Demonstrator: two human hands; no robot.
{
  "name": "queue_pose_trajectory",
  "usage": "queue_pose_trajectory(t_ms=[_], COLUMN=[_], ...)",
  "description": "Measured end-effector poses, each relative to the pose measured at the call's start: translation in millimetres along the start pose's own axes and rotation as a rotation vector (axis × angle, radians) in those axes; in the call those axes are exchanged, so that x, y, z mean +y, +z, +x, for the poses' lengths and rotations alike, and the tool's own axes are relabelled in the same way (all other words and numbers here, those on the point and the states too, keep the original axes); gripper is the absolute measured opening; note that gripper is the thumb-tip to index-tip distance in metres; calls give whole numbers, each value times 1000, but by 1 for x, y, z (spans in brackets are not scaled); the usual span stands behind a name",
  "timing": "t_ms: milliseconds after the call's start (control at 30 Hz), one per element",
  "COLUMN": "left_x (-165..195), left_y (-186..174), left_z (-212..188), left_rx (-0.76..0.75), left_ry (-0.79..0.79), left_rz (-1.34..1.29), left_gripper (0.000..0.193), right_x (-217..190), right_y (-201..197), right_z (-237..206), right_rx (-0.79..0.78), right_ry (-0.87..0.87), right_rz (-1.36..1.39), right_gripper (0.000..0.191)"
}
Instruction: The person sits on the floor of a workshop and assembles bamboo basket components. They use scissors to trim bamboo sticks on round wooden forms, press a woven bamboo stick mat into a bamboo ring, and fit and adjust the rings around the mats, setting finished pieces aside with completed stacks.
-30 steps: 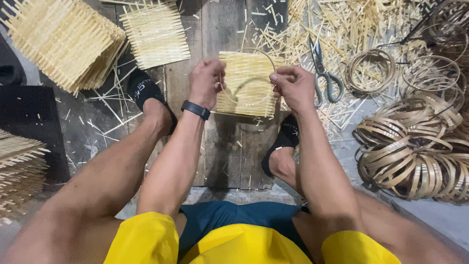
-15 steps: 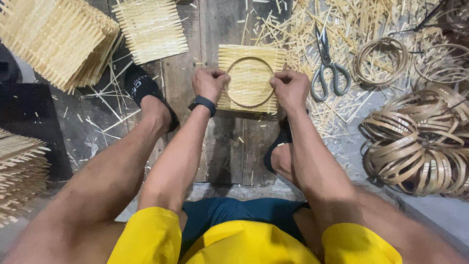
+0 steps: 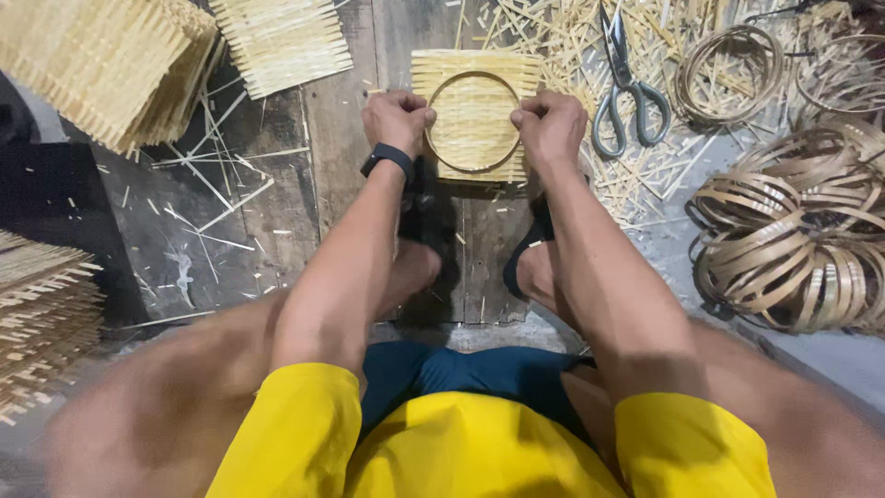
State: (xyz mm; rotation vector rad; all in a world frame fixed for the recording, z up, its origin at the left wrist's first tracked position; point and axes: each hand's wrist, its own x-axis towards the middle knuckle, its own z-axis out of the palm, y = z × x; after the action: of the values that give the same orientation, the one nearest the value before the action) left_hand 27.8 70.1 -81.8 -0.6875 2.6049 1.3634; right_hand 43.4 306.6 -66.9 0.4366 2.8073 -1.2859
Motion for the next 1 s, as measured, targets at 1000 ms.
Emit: queue_pose_trajectory(t_ms=[1000], left_x=[24], left_y=[3], left_z=[33], left_rx=[-199], left_ry=[566], left_rz=[338], left_gripper=[10], right_x=[-37], right_y=[-5], right_z=[-19], right_rx=[-159], right_ry=[301], right_rz=[45], right_gripper=[15])
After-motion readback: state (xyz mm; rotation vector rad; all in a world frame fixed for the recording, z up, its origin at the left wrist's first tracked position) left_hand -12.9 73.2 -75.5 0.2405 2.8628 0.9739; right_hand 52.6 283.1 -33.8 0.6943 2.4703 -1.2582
